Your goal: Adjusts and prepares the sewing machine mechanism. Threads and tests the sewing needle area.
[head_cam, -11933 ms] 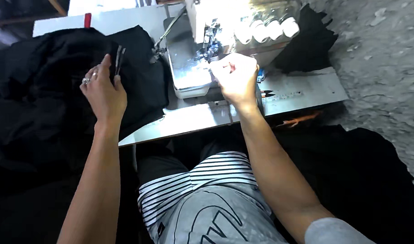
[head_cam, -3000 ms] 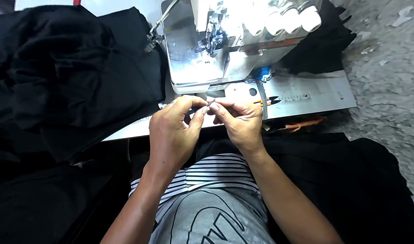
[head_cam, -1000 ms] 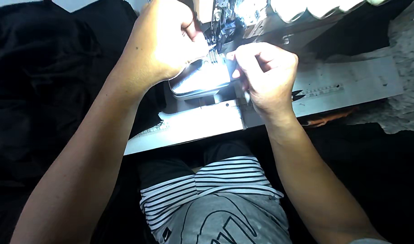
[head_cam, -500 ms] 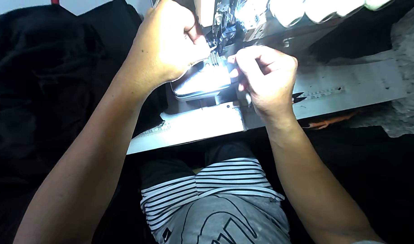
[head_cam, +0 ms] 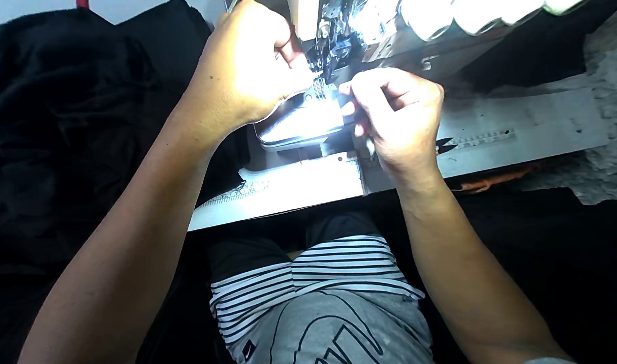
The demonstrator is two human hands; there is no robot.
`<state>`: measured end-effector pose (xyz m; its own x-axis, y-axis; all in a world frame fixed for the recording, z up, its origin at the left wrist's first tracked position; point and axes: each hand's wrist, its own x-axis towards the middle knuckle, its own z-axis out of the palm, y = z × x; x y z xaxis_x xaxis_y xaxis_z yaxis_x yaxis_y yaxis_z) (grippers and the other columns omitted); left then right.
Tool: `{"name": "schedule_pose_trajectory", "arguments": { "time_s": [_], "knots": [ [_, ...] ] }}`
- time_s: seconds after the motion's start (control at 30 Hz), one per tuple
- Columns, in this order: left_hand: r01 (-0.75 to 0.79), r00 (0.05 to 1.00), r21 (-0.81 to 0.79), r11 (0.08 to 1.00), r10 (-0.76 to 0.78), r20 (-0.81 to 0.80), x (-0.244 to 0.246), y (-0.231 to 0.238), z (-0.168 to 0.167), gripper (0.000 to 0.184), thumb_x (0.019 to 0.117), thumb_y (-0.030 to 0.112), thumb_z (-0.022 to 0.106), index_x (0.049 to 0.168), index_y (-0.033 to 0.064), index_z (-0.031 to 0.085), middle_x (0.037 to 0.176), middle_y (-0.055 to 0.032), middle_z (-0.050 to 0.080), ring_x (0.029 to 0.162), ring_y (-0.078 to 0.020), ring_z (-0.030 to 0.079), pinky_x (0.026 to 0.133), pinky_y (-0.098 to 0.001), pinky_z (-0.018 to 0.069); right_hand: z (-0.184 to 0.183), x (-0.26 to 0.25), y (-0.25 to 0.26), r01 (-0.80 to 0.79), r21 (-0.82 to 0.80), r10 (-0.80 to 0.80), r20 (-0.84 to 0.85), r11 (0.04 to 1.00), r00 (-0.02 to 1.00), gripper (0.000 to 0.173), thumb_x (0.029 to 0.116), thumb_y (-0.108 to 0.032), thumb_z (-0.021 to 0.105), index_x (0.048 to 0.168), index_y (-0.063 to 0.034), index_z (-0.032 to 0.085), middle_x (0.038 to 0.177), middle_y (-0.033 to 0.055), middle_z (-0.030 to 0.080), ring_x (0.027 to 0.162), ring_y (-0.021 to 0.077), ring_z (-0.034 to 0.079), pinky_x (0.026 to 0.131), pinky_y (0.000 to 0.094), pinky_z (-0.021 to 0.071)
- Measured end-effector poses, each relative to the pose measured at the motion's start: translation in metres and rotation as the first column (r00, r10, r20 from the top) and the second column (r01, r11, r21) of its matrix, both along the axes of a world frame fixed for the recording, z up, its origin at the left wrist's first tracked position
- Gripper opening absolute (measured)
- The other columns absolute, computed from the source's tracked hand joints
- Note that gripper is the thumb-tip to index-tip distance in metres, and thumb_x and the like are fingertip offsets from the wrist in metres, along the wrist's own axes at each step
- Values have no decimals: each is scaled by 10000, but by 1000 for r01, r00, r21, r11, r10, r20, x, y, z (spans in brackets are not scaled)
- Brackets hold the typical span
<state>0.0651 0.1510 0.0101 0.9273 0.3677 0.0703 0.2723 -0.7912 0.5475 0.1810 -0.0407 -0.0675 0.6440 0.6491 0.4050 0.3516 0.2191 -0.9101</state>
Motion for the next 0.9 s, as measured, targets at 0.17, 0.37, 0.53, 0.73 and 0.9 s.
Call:
{"name": "schedule_pose_trajectory", "arguments": {
  "time_s": [0.17, 0.37, 0.53, 0.73, 0.9],
  "knots": [
    [12, 1000, 22, 1000, -12, 25, 1, 1, -1, 153, 868, 327, 686, 758, 226, 656, 681, 125, 567, 605, 19, 499, 577, -230, 403, 1, 0, 0, -18, 17, 19, -19, 1000, 1000, 124, 1029, -90, 612, 991, -17, 705, 830, 3, 733, 606, 36, 633, 490, 183, 508],
    [5, 1000, 21, 1000, -5, 13, 0, 1, -1, 153, 880, 330, 683, 779, 217, 667, 696, 120, 581, 613, 17, 510, 586, -234, 414, 0, 1, -1, -30, 20, 31, -15, 999, 999, 123, 1026, -82, 613, 998, -10, 708, 827, 2, 729, 607, 39, 633, 494, 185, 512],
    [-6, 1000, 25, 1000, 6, -8, 0, 0, 0, 161, 892, 337, 672, 783, 218, 663, 696, 119, 591, 613, 12, 522, 590, -243, 427, -1, 1, -1, -35, 29, 36, -21, 999, 999, 120, 1023, -71, 613, 996, -2, 708, 839, 13, 735, 603, 40, 632, 487, 186, 511],
    [-16, 1000, 36, 999, 16, 2, 0, -1, -1, 150, 886, 341, 679, 806, 214, 680, 709, 114, 595, 625, 6, 530, 597, -244, 436, 0, 0, 0, -4, 6, 4, -13, 1000, 1000, 122, 1020, -83, 623, 982, -5, 709, 806, 7, 719, 578, 42, 615, 476, 186, 504],
    [-14, 1000, 22, 1000, 14, -1, -1, -1, 0, 141, 890, 319, 687, 804, 208, 670, 704, 107, 593, 625, 2, 531, 591, -248, 436, 0, -1, 0, -3, 9, 3, -25, 1000, 1000, 120, 1021, -83, 624, 985, -7, 709, 811, 9, 727, 582, 42, 620, 481, 185, 506]
  ]
}}
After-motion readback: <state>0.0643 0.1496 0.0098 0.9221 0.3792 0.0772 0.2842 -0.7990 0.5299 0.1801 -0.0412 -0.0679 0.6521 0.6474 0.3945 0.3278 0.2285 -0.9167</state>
